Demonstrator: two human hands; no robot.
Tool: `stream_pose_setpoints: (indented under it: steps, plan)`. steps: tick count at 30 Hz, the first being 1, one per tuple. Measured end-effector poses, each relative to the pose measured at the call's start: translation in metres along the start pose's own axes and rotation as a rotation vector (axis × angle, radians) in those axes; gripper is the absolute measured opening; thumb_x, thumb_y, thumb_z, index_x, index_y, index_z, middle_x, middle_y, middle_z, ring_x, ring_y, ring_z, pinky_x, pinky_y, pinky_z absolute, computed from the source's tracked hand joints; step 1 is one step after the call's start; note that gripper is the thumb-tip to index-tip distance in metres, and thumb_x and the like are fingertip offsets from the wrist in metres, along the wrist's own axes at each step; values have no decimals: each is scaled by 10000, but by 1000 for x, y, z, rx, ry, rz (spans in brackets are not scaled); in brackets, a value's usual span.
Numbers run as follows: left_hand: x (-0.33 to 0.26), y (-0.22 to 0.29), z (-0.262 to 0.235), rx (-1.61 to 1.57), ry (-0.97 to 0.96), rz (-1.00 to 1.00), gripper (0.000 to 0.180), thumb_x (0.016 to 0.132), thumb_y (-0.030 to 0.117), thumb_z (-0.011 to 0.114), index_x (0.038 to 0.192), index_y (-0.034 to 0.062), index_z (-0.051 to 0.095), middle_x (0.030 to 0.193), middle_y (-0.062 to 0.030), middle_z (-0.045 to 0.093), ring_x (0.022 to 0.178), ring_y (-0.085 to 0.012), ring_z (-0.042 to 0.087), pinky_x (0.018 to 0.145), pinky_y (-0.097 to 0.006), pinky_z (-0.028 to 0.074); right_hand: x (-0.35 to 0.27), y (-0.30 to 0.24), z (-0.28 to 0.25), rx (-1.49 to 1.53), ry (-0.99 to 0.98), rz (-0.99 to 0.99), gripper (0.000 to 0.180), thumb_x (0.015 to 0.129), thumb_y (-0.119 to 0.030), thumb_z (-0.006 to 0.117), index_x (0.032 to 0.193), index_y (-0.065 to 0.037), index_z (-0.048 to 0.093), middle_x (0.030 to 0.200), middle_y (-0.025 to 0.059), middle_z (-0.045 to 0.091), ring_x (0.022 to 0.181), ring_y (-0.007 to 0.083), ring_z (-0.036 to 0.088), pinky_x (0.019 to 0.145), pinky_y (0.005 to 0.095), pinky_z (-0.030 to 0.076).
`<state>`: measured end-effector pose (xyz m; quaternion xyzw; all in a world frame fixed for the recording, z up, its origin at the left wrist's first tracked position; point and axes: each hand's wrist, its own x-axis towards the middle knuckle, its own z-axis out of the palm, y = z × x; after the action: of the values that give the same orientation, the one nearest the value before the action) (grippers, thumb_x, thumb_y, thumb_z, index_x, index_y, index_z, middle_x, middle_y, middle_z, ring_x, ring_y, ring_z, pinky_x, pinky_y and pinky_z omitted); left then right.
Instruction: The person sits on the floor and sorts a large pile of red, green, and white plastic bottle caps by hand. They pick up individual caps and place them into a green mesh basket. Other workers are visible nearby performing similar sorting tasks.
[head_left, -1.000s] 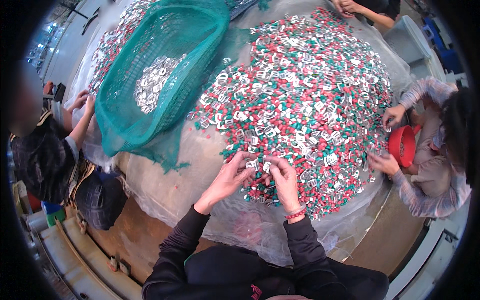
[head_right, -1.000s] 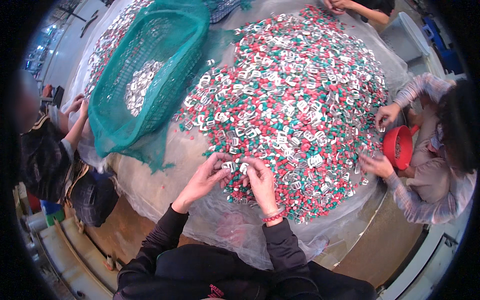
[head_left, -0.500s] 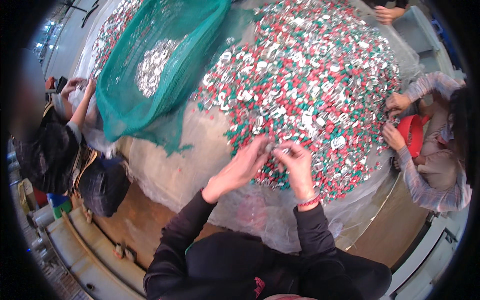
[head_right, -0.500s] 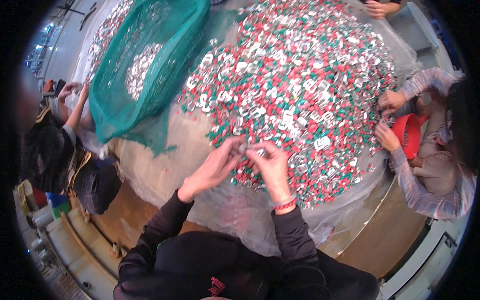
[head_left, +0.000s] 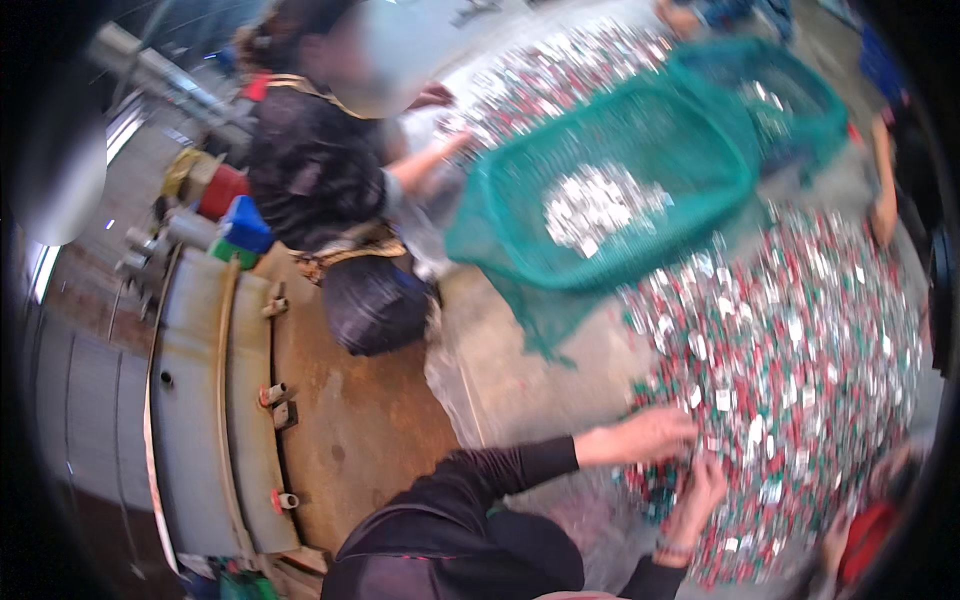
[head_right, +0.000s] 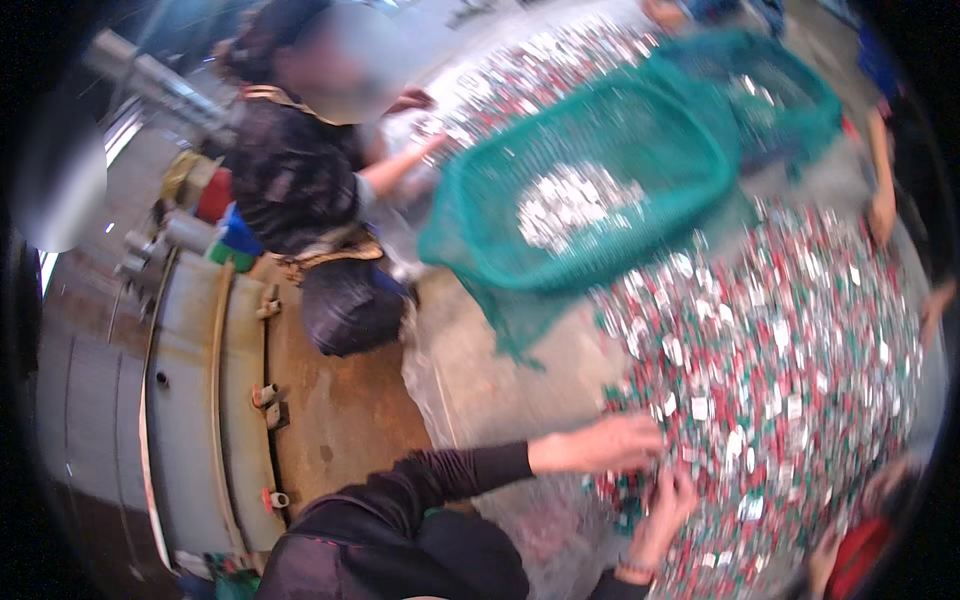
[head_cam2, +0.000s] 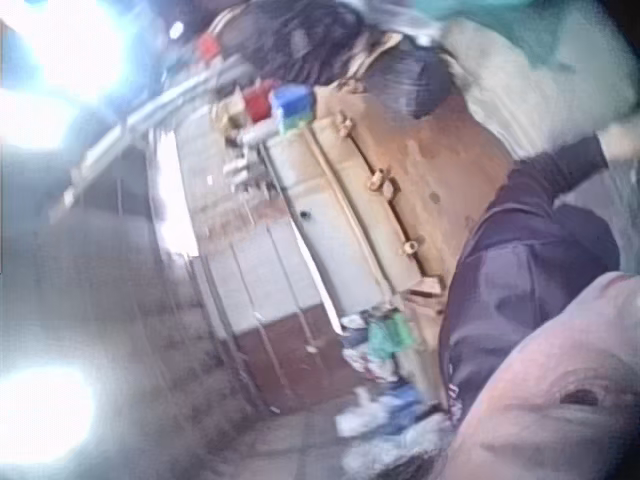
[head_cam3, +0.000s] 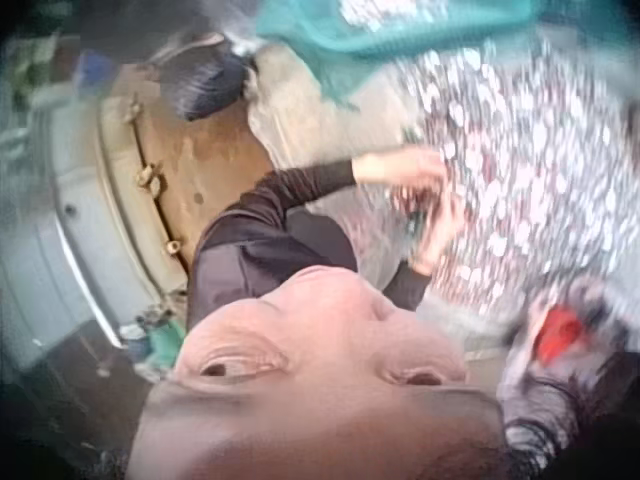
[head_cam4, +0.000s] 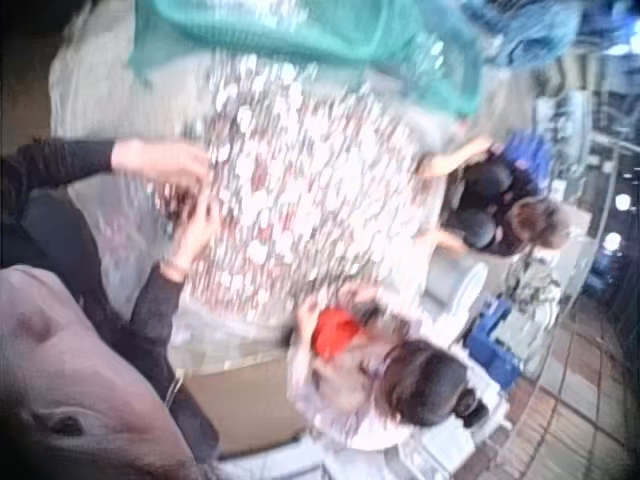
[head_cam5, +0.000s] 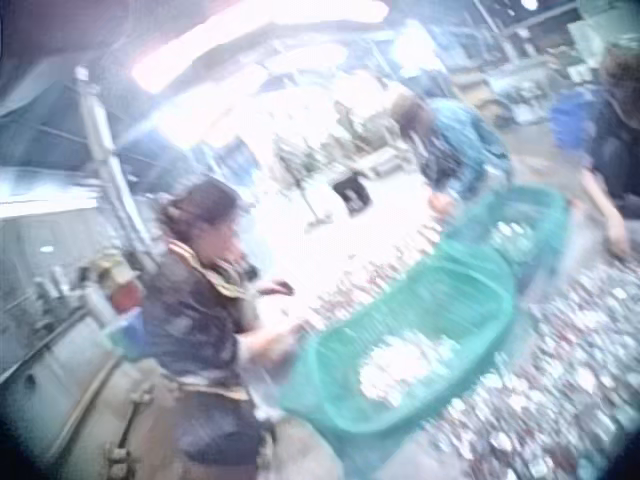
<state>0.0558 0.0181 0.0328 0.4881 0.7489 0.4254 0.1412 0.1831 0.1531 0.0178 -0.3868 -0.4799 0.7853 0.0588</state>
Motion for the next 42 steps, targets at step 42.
stream_pose_setpoints:
  steps: [42]
  plan:
    - [-115,-60,-36,-1307,537,-822,353,944,192,627,1257,93,500,847,35,558,693,-42,487,613,-218,400,10,69,92,135,-364,124,121,901,12,590,1021,13,575,874,65,618,685,114,607,530,226,497]
